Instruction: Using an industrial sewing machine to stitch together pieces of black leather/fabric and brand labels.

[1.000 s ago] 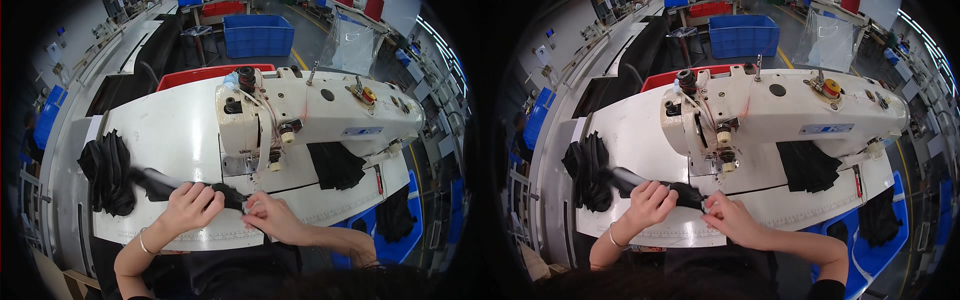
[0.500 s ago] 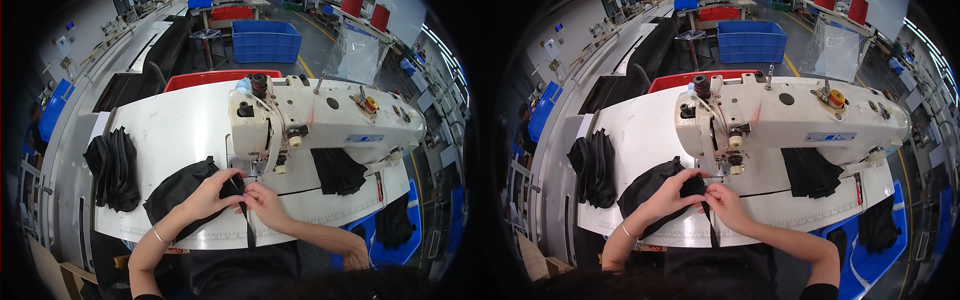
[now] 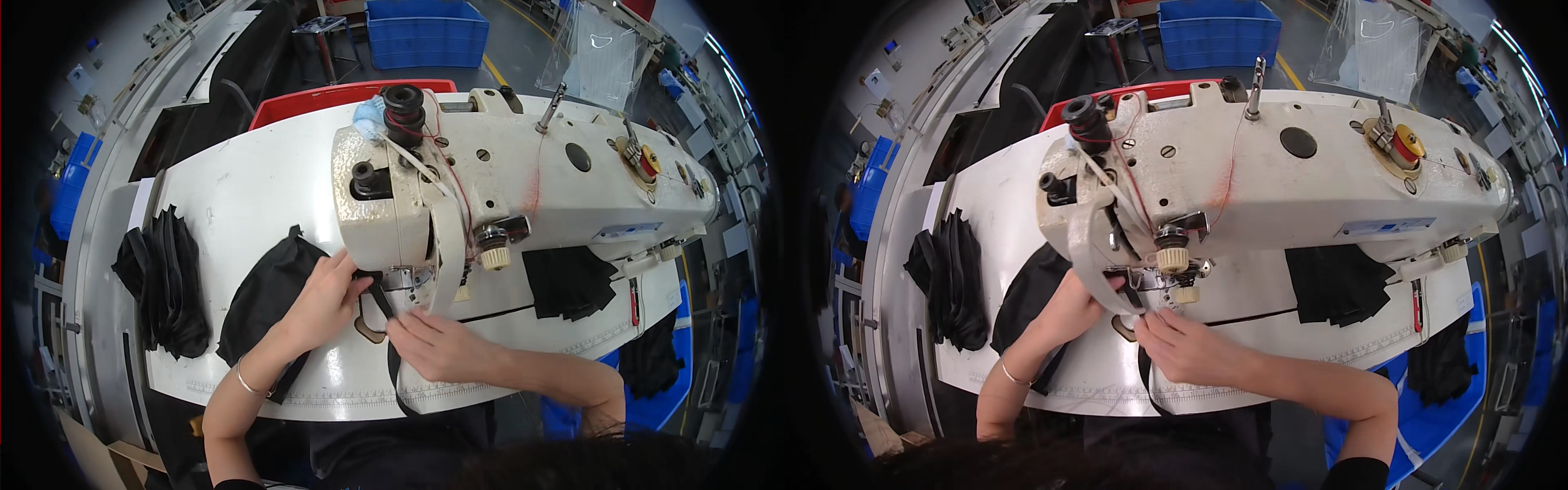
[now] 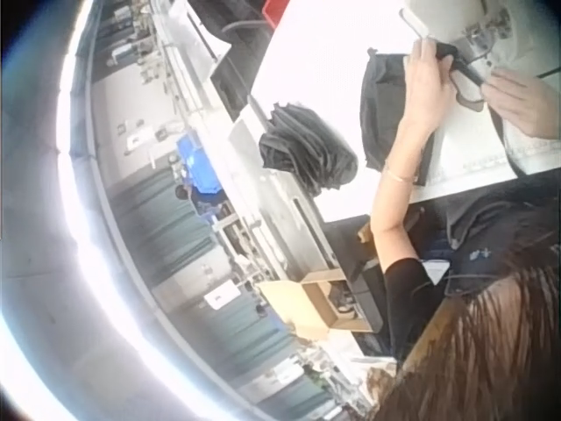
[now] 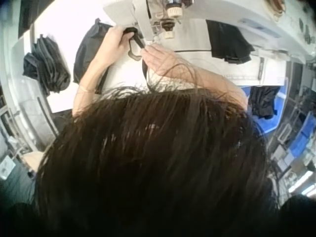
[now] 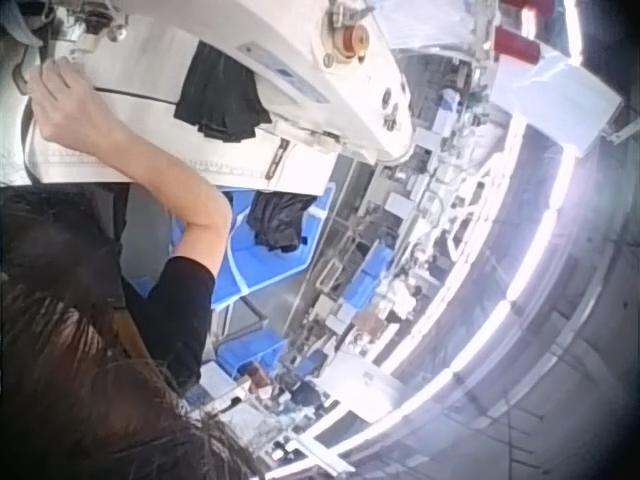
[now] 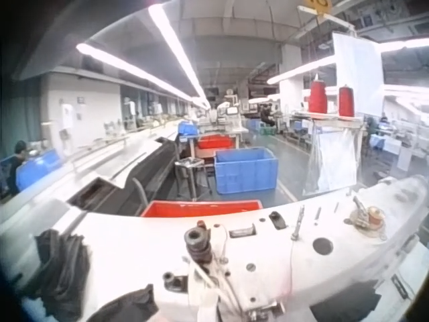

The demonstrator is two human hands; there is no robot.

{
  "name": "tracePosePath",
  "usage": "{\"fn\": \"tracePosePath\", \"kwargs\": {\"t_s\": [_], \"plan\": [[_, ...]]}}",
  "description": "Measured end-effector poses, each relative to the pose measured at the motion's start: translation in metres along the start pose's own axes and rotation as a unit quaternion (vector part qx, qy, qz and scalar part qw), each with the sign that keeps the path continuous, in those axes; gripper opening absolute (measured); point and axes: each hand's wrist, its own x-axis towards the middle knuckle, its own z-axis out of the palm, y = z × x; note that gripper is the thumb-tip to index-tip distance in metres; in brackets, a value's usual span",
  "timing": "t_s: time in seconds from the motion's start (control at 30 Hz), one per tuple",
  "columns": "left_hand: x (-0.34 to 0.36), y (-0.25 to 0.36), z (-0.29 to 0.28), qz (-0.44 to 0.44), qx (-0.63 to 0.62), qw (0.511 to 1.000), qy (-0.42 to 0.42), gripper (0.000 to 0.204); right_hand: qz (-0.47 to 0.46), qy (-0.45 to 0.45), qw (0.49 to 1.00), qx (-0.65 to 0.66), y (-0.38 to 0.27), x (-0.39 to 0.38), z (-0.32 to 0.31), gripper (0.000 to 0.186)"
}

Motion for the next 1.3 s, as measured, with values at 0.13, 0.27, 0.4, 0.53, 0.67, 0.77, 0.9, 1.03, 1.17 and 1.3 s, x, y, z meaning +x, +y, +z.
{"fn": "tracePosePath", "kwargs": {"t_s": [0.13,0.27,0.4,0.53,0.67,0.77,0.9,1.03,1.17,1.3], "plan": [[0.028,-0.026,0.013,0.067,0.011,0.993,0.092,0.035,0.063,-0.033,0.997,0.001,0.023,-0.001,0.018,0.037],[0.051,-0.04,0.025,0.11,0.018,0.985,0.128,0.038,0.122,-0.016,0.99,0.062,0.024,-0.025,0.025,0.042],[0.063,-0.039,0.023,0.121,0.04,0.985,0.116,0.04,0.131,-0.039,0.985,0.104,0.015,-0.038,0.037,0.039],[0.065,-0.044,0.023,0.129,0.061,0.984,0.106,0.043,0.114,-0.005,0.989,0.094,0.012,-0.041,0.045,0.038],[0.07,-0.052,0.026,0.143,0.098,0.98,0.096,0.045,0.11,-0.067,0.99,0.051,0.015,-0.037,0.035,0.037],[0.064,-0.035,0.014,0.18,0.182,0.964,0.077,0.047,0.11,-0.07,0.989,0.069,0.021,-0.027,0.02,0.037],[0.003,0.012,-0.015,0.089,0.218,0.971,0.05,0.05,-0.028,-0.018,0.998,0.056,0.012,-0.019,-0.004,0.038],[-0.083,0.028,-0.005,-0.071,0.257,0.957,0.111,0.04,-0.109,0.005,0.979,0.175,-0.035,-0.028,-0.034,0.041],[-0.104,0.007,-0.006,0.001,0.255,0.94,0.225,0.029,-0.126,0.015,0.965,0.231,-0.063,-0.027,-0.041,0.041],[-0.088,0.051,-0.05,-0.014,0.167,0.966,0.199,0.025,-0.112,0.161,0.936,0.294,-0.05,-0.003,-0.034,0.035]]}}
